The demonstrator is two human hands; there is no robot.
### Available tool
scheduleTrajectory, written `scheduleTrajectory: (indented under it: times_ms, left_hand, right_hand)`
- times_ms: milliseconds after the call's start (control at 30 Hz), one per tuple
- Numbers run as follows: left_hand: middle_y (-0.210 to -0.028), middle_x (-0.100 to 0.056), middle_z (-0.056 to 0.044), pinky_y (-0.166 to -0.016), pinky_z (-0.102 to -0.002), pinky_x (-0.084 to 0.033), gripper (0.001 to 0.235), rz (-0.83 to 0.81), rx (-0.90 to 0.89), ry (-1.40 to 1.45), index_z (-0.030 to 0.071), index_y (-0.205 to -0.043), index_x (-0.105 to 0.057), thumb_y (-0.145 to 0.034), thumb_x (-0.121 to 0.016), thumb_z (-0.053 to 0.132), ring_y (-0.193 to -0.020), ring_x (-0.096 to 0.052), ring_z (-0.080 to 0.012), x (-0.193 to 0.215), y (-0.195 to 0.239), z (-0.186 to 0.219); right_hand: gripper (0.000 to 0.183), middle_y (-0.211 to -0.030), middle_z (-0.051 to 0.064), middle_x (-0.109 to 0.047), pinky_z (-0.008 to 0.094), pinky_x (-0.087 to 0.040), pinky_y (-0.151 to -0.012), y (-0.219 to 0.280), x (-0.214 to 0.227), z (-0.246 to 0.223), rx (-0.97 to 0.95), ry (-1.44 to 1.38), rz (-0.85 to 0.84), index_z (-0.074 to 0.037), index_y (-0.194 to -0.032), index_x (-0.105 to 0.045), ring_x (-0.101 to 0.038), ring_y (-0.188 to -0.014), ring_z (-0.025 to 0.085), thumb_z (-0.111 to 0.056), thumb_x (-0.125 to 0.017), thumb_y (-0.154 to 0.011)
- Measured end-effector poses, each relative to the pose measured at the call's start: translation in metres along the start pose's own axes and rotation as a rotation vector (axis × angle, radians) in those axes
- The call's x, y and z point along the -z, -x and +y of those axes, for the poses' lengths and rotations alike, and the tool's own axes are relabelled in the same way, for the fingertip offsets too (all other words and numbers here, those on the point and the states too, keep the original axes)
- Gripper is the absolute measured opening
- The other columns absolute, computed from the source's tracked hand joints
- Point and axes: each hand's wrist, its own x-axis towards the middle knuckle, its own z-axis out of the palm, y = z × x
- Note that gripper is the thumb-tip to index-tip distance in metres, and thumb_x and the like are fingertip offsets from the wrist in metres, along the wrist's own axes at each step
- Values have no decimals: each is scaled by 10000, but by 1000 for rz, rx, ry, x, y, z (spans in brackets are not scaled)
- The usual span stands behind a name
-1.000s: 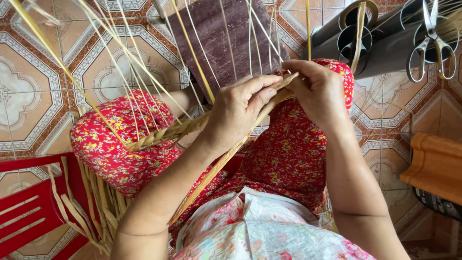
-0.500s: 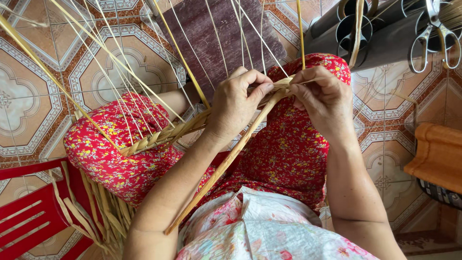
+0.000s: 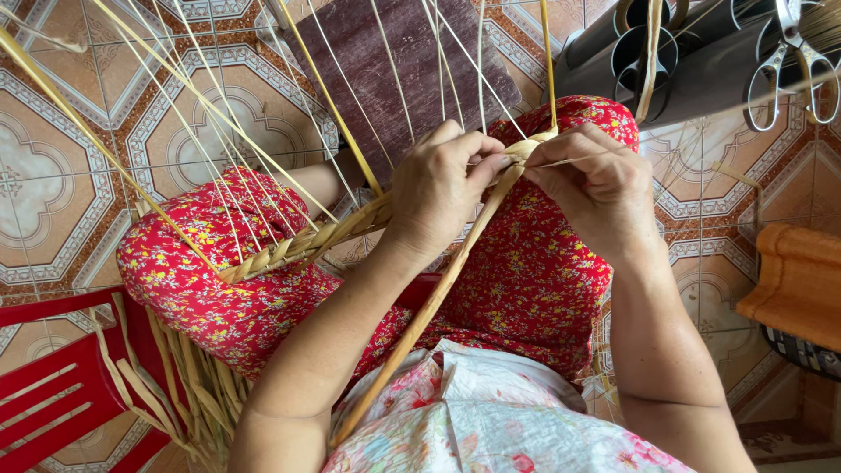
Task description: The person weaves a basket by hand, interlacing thin, flexible strips of dried plant material through a vertical framework of staves. They work on their lap, repeatedly pulling new strips through the structure to form a tight, braided pattern.
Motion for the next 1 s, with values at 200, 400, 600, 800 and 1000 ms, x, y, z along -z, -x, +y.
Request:
scheduleTrajectory:
  times_ms: [200, 400, 600, 800, 1000]
  left_hand:
    - [-841, -648, -38, -614, -287, -526, 176, 26, -87, 16, 75, -894, -742, -913, -777, 246, -752, -619, -158, -9, 1, -8]
    - [-911, -642, -102, -751, -348, -552, 176, 12, -254, -171, 18, -977, -717, -883, -746, 164, -828, -621, -221, 20, 15, 5]
    - [-962, -644, -186, -698, -334, -624, 148, -302, -238, -240, -74, -1039, -669, -929, -624, 14, -759, -667, -212, 40, 20, 8]
    - [-696, -716, -59, -551, -298, -557, 180, -599, 178, -38, 97, -979, -756, -984, -632, 228, -550, -646, -131, 82, -10, -13]
    - [-781, -731, -84, -523, -230, -577, 375, -427, 511, 1000, -13, -1084, -739, -1075, -485, 263, -592, -671, -110, 97, -9, -38]
  right_hand:
    - [110, -950, 131, -695, 267, -576, -599, -30, -8, 2, 122, 18, -96, 6, -969, -660, -704, -768, 154, -42, -758, -983]
    - [113, -811, 110, -715, 314, -575, -584, -49, -21, 10, -134, 27, -166, 1, -1069, -631, -729, -716, 170, -105, -662, -1046]
    - [144, -868, 117, -728, 321, -566, -575, -52, -9, 5, -92, 63, -144, -6, -1099, -655, -735, -715, 199, -131, -701, -1045]
    - [352, -1013, 124, -737, 354, -604, -714, -38, -8, -11, 303, 216, -262, -9, -1194, -697, -733, -834, 260, -190, -778, -903]
    - [169, -926, 96, -722, 352, -612, -688, -46, -20, 4, 120, 69, -264, -10, -1077, -694, -740, -803, 227, -127, -745, -967]
